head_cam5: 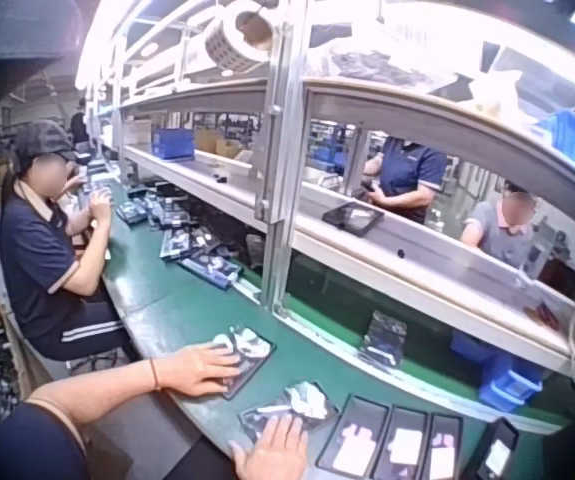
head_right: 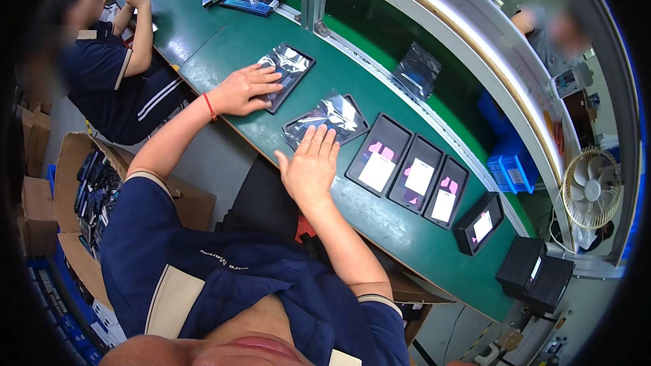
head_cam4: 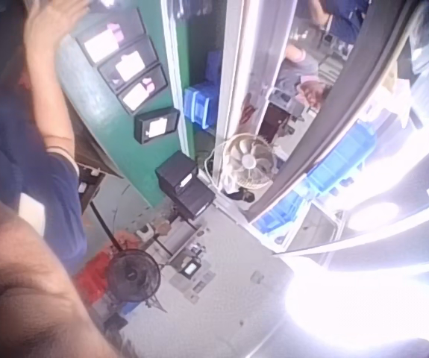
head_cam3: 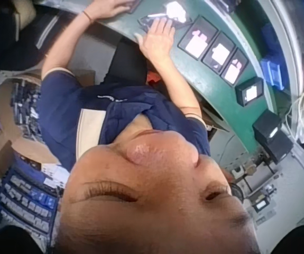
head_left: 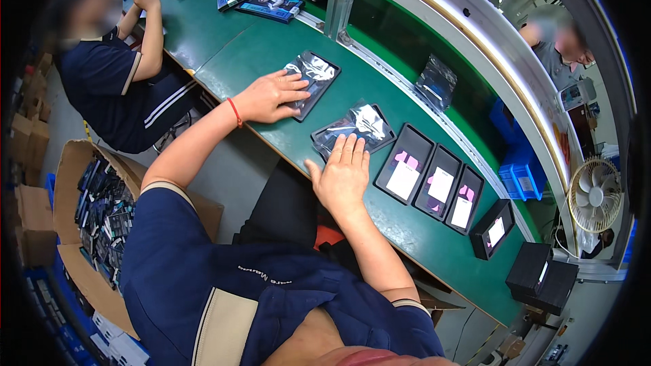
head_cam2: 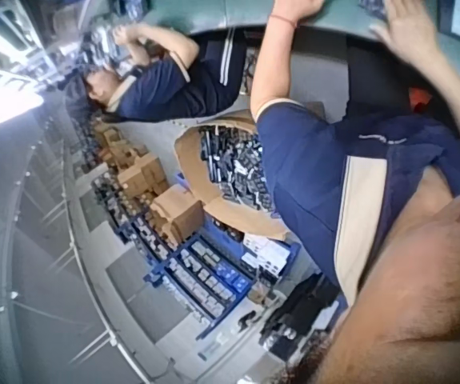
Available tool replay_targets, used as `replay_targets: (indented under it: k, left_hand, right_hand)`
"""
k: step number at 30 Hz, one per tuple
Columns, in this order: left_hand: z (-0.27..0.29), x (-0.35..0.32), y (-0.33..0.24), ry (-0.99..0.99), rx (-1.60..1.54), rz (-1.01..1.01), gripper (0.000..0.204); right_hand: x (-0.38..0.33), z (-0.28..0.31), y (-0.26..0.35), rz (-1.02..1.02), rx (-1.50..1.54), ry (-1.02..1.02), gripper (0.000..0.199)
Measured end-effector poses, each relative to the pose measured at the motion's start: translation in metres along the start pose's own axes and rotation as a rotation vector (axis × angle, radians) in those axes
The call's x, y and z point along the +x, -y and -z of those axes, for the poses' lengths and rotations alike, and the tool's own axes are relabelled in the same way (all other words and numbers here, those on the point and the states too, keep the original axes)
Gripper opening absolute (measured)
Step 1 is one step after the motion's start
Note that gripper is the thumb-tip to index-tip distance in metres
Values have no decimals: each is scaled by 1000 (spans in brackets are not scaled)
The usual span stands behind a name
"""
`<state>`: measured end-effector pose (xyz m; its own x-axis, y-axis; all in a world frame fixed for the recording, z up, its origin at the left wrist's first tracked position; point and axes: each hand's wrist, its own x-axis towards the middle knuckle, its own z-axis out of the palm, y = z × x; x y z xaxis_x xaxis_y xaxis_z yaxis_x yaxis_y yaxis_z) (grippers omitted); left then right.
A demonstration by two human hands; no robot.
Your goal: The person is assembling and packaging small electronic components into boxes on an assembly line.
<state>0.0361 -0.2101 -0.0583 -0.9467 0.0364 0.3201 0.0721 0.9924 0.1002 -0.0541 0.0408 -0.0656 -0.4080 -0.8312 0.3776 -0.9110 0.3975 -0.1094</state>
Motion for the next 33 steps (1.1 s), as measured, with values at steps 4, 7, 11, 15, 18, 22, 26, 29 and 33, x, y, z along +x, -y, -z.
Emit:
replay_targets:
  k: [4, 7, 11, 15, 18, 22, 26, 29, 33]
  left_hand:
    - [-3, -5, -19, -3, -43, -6, 52]
    - [-10, -8, -23, 43, 24, 49, 55]
    - [-1, -8, -16, 166, 7, 121, 63]
    - [6, 1, -3, 215, 57, 182, 69]
    - [4, 14, -2, 290, 16, 219, 71]
    - [5, 5, -3, 192, -19, 235, 73]
    - [22, 25, 0, 251, -147, 324, 60]
    - [26, 56, -12, 39, -144, 291, 53]
    - [12, 116, -39, -211, -233, 64, 40]
  right_hand:
    - [4, -11, 9, -16, -66, 165, 76]
    - [25, -28, 9, 92, -17, 132, 71]
    - [54, -38, 14, 113, -12, 179, 71]
    - [80, -36, 9, 144, 112, 207, 75]
    - [95, -25, -9, 140, 165, 229, 73]
    - [128, -8, -67, 133, 500, -109, 49]
    - [162, 5, -179, -183, -2, 56, 73]
    - [158, 2, -227, -214, -149, 181, 69]
    - [137, 12, -228, -40, -99, 167, 46]
